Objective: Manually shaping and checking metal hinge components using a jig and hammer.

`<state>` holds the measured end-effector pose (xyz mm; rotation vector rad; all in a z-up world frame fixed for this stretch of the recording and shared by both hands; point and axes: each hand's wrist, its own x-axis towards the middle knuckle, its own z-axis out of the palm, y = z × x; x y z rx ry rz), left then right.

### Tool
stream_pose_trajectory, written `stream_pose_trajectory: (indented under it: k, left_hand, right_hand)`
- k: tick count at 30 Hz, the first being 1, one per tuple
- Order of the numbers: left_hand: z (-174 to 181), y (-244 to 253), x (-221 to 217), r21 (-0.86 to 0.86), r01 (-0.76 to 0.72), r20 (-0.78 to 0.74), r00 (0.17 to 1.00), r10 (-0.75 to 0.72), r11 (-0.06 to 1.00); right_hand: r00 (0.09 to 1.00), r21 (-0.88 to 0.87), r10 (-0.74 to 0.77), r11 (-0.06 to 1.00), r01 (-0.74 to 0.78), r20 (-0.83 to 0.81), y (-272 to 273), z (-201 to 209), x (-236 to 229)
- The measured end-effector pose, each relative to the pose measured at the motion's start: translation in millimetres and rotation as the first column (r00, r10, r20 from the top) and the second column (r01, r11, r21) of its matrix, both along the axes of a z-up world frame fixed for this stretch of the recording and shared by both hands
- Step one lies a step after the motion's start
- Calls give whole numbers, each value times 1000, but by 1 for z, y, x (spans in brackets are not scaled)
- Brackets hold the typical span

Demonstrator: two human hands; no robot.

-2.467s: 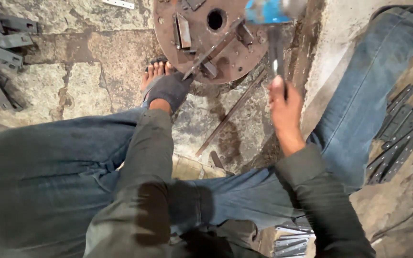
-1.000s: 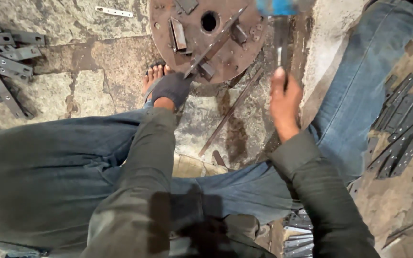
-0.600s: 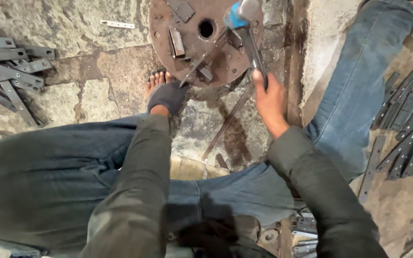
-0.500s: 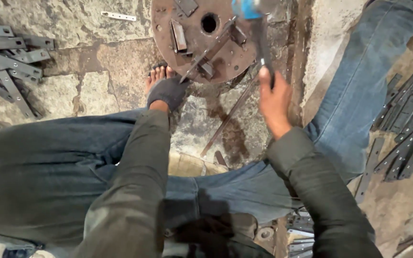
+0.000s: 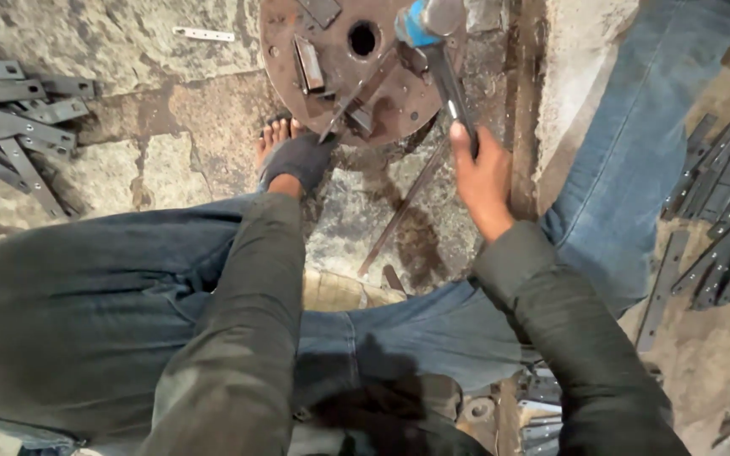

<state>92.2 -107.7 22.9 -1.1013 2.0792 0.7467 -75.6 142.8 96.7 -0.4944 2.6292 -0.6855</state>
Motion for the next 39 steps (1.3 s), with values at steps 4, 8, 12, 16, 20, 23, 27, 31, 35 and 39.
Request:
stream_pose_trajectory:
  k: [4, 8, 12, 16, 20, 23, 27, 31, 35, 39]
  left_hand:
    - [-39, -2, -5, 139, 56, -89, 995, -44, 989]
    - [-42, 1, -13, 216, -53, -180, 979, 93, 975]
    - [-36, 5, -21, 193, -5, -226, 973, 49, 981]
    - [-52, 12, -21, 222, -29, -234, 969, 82, 975]
    - [-29, 7, -32, 231, -54, -199, 975, 101, 971]
    - [-42, 9, -33, 202, -82, -155, 981, 115, 976]
    - [-66, 13, -22, 176, 41, -187, 982, -8, 983]
    - [-120, 18, 8, 153, 169, -260, 957, -125, 974]
    - [-69, 9, 13, 181, 46, -15, 999, -44, 982]
    - [-56, -2, 3, 0, 61, 43, 997, -61, 998]
  right_hand:
    - [999, -116, 0, 993, 5, 43, -10, 24, 0]
    - [1000, -129, 5, 992, -2, 28, -10, -4, -7]
    - [997, 27, 59, 998, -58, -40, -1, -17, -6]
    - [999, -41, -23, 999, 25, 49, -4, 11, -8]
    - [999, -172, 17, 985, -12, 27, -7, 16, -9]
    - [999, -155, 2, 988, -7, -33, -7, -4, -11]
    - [1000, 47, 27, 999, -27, 4, -7, -9, -6]
    - [999, -19, 37, 999, -37, 11, 4, 0, 1]
    - [997, -129, 37, 991, -29, 62, 1, 24, 2]
    - [999, -168, -11, 986, 16, 34, -2, 0, -8]
